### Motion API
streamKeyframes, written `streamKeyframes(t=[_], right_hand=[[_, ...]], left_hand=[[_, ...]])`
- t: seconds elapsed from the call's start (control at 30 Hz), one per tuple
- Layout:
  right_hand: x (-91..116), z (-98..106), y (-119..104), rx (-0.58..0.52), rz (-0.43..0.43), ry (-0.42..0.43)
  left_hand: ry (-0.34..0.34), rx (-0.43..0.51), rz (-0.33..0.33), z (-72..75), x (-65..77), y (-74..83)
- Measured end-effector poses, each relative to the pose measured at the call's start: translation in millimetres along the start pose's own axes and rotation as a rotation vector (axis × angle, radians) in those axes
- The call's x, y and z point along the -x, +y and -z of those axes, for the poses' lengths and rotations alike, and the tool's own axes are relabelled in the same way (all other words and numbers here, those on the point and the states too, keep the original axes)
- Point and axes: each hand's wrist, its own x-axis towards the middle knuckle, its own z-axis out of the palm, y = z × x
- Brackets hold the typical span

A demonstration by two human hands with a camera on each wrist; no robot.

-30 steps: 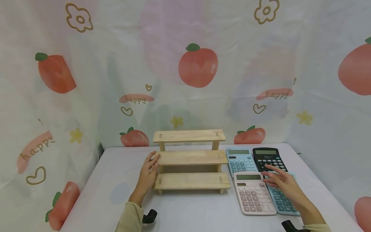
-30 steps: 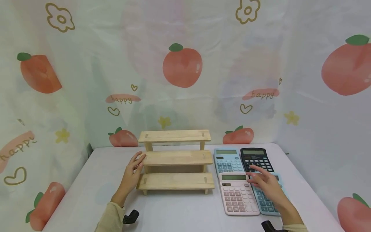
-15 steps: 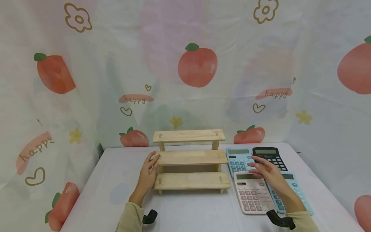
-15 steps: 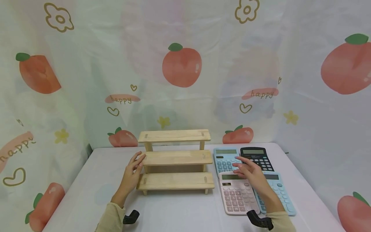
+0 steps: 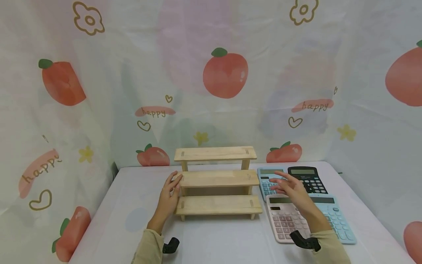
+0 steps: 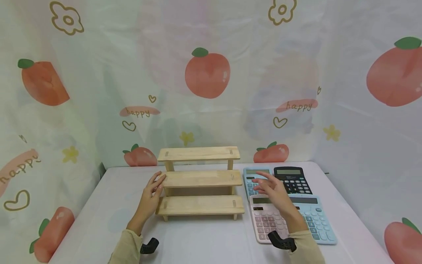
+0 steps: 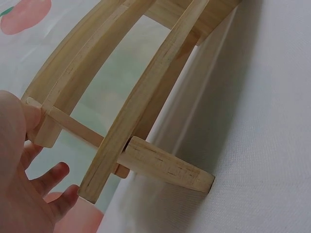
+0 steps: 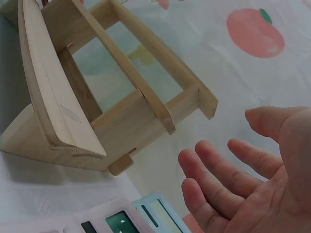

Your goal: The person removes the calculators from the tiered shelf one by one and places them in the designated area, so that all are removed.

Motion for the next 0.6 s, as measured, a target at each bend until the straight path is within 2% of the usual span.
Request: streamKeyframes(t=[0.17,0.6], right_hand=[[-10.9,-10.3,-4.8,-0.014,-0.001,-0.001],[-36.9,-40.4,-25.9,-0.05,0.093,0.014]], left_hand=[[-0.001,0.001,0.007,0.8,-0.2,-1.0],[0.004,-0.028,0.006,1.5,-0.5,0.9]])
